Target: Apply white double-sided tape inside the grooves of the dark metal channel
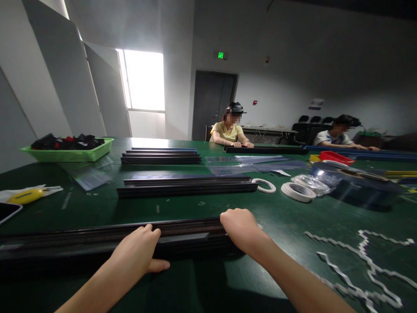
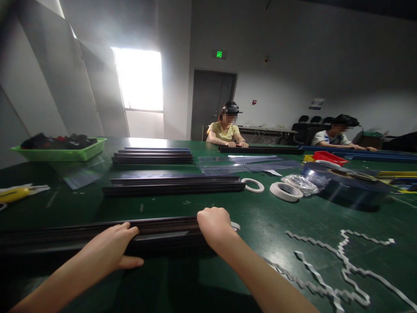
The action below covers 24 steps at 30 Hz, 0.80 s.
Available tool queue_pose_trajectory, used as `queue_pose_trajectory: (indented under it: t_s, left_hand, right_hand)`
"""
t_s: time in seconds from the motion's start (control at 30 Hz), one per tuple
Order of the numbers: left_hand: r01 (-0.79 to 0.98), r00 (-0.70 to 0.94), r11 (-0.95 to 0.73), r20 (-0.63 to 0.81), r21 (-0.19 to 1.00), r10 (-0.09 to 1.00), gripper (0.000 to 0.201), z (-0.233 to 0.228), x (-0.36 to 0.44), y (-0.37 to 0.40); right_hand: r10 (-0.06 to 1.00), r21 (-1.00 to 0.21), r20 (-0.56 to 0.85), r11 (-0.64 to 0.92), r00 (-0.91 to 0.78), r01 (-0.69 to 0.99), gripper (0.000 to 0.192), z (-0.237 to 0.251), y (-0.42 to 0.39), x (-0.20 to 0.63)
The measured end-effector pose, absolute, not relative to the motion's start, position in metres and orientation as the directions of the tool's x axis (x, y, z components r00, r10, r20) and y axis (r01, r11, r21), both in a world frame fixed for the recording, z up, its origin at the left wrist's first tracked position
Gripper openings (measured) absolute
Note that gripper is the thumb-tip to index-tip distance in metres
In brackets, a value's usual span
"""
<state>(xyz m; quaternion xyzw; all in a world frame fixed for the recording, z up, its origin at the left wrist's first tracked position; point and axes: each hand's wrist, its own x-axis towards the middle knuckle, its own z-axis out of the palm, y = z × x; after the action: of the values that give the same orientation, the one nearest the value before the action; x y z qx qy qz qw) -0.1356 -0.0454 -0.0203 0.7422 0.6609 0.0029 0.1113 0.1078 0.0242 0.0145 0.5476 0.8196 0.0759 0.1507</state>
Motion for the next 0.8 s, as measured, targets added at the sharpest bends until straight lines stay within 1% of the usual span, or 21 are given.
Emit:
queue_pose_trajectory:
  t_s: [0.33, 0.47, 0.57, 0.7, 0.8]
  left_hand:
    - [0.983, 0.128, -0.109, -0.127, 0.146, 0.984, 0.049, -0.021, -0.135, -0.046]
    - [0.986, 0.114, -0.097, -0.125, 0.133, 0.986, 0.056, -0.023, -0.134, -0.047]
    - [0.987, 0.137, -0.125, -0.121, 0.103, 0.983, 0.058, -0.025, -0.133, -0.046]
    - [0.986, 0.165, -0.162, -0.1, 0.036, 0.981, 0.051, -0.026, -0.13, -0.042]
    - [0.978, 0.207, -0.204, -0.071, 0.036, 0.976, 0.044, -0.024, -0.124, -0.041]
  right_hand:
    - [0.921, 0.299, -0.162, 0.387, -0.354, 0.872, 0.023, 0.016, 0.024, 0.107]
    - [0.922, 0.302, -0.166, 0.385, -0.35, 0.872, 0.021, 0.016, 0.024, 0.106]
    - [0.922, 0.302, -0.175, 0.385, -0.346, 0.872, 0.02, 0.017, 0.024, 0.106]
    - [0.921, 0.296, -0.16, 0.387, -0.355, 0.873, 0.022, 0.017, 0.024, 0.106]
    - [0.92, 0.292, -0.163, 0.391, -0.358, 0.873, 0.024, 0.017, 0.023, 0.106]
